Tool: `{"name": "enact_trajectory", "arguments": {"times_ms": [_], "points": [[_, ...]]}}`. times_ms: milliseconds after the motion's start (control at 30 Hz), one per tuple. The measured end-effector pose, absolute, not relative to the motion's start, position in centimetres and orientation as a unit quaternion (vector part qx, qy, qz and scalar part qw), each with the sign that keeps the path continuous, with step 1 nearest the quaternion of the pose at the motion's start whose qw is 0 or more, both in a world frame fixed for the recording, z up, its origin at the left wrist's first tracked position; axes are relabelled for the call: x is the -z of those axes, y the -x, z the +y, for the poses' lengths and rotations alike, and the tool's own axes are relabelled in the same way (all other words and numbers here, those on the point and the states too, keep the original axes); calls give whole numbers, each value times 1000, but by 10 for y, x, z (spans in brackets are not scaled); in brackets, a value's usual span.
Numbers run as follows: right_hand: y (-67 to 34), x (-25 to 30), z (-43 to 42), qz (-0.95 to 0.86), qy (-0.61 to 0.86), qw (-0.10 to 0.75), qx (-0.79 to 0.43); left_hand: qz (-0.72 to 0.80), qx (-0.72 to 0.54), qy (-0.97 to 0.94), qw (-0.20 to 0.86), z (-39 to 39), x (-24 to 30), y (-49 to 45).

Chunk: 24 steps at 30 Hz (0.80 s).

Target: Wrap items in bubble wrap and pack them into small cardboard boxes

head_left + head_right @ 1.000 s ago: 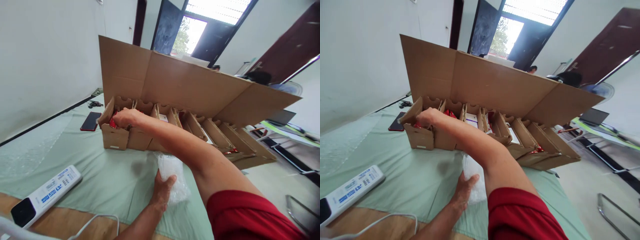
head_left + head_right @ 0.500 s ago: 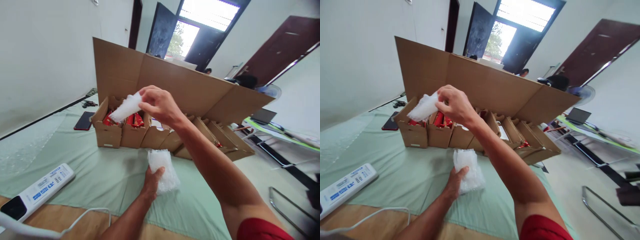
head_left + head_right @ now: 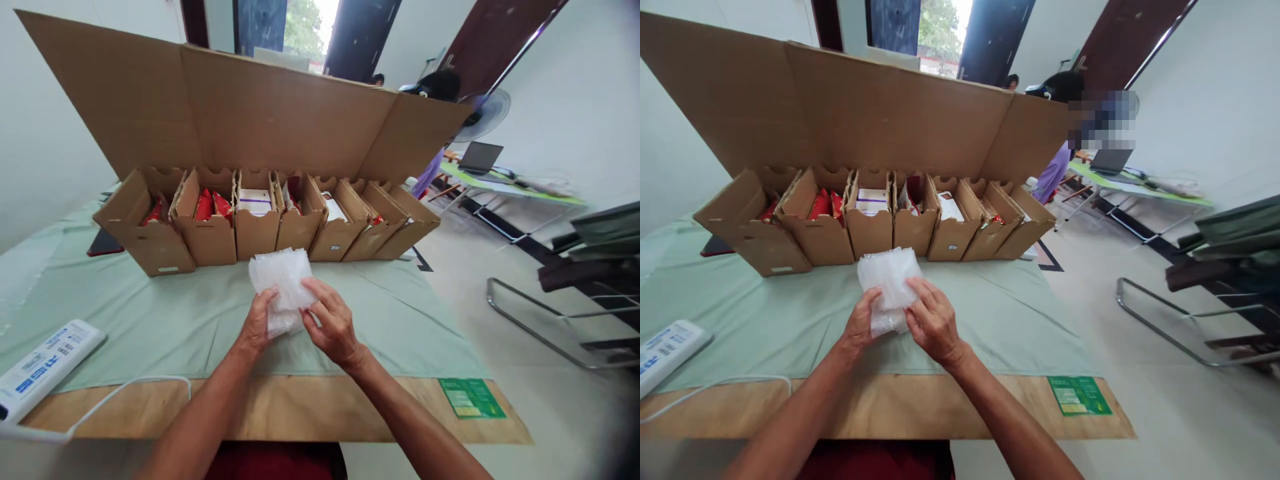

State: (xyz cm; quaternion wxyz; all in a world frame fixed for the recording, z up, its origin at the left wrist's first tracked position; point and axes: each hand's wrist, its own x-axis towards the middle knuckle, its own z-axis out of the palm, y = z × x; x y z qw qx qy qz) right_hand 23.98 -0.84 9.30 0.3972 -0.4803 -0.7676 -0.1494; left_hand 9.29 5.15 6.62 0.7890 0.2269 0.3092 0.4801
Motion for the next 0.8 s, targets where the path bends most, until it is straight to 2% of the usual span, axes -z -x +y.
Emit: {"name": "enact_trajectory", "arguments": {"times_ms": [233,433,567,800], "points": [[-206,-97,-21,-788,418,444,84,305,-514,-276,752,23,-94,-46],[-130,-118,10,-790,329,516,-45,361,-581,-285,671,28,-108,49],[-53,-132,55,-820,272,491,-110,416,-683,-253,544,44,-122,130],[68,-130,144,-872,248,416,-74,498,-749,-236,367,107,-133,249]]}}
